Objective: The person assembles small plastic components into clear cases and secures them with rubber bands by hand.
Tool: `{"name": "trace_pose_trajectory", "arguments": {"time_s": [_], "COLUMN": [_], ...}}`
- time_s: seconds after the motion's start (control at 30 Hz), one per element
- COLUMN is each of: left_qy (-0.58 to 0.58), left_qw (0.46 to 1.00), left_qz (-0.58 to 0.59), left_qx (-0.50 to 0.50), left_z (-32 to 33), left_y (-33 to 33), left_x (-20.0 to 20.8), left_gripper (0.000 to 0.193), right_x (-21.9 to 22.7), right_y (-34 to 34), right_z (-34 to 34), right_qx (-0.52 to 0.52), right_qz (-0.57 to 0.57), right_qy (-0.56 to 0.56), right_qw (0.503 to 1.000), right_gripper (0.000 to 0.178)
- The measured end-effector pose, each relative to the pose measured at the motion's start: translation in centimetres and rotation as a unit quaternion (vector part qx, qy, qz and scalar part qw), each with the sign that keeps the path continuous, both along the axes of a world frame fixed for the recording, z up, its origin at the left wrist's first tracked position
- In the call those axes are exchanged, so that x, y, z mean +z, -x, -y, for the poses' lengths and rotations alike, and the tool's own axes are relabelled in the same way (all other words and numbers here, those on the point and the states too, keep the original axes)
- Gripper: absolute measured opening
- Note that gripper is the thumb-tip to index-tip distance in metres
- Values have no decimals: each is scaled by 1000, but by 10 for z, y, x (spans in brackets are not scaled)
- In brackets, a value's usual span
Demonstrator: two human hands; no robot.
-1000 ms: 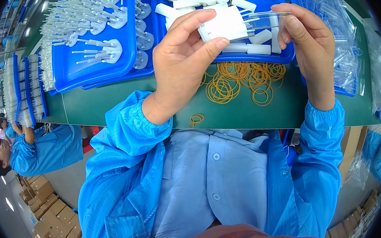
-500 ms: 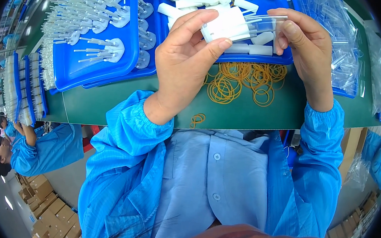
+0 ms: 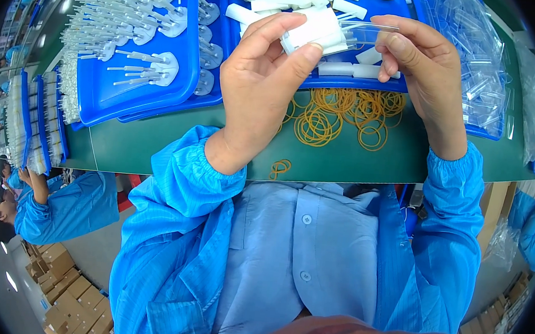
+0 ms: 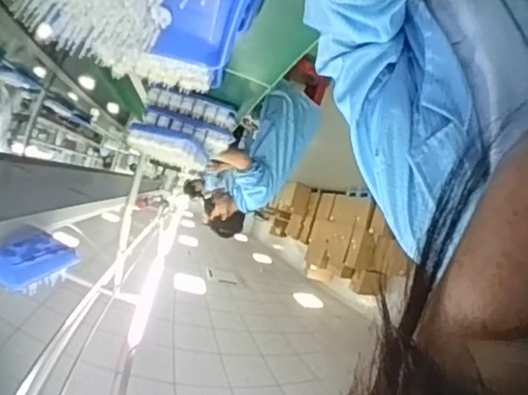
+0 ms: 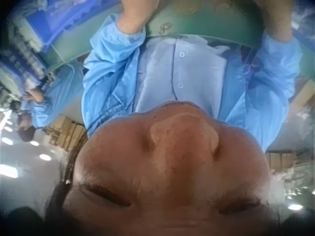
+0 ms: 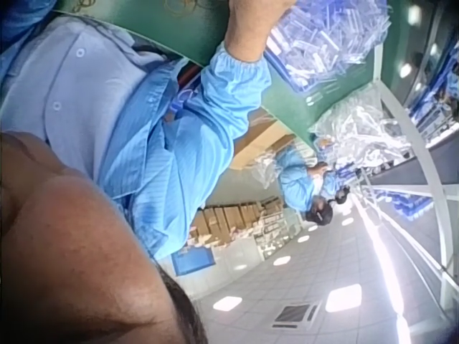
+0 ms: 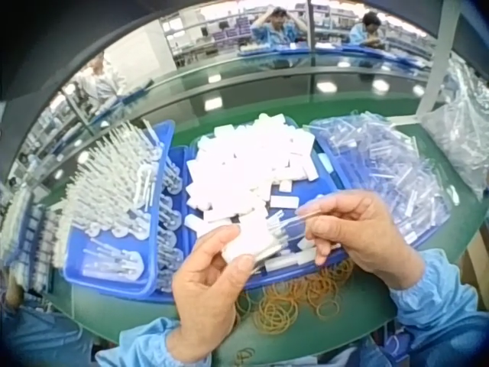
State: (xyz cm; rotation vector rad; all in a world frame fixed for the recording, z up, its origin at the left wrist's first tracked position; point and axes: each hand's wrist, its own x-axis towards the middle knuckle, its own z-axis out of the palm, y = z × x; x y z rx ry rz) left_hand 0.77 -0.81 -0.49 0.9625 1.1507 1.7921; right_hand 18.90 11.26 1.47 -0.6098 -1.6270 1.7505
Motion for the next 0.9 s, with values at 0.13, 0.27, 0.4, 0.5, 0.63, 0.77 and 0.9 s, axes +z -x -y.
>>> {"name": "trace_pose_trajectory", "arguments": {"time_s": [0.13,0.27,0.4,0.5,0.63,0.77,0.9], "left_qy": [-10,-47,-50,-65,-41,-29,-26], "left_qw": [1000,999,999,993,987,987,987], "left_qz": [16,9,6,-93,-149,-159,-154], "left_qx": [6,10,17,35,37,24,29], "left_z": [-2,-4,-5,-6,-1,1,-1], "left_y": [-1,-2,0,2,0,1,1], "left_x": [-1,-1,-5,-7,3,3,4], "left_gripper": [32,26,24,20,18,20,21], "right_x": [4,5,5,4,4,3,5], "right_y": [0,-1,-1,-2,-1,-1,0], "right_z": [4,6,6,6,6,7,8], "right_qx": [7,17,20,22,23,18,28], "right_qz": [13,29,23,19,9,7,-1], "right_qy": [-12,-26,-25,-38,-10,-39,-98], "right_qw": [1000,999,999,999,1000,999,995], "right_gripper": [25,24,24,24,24,23,22]}}
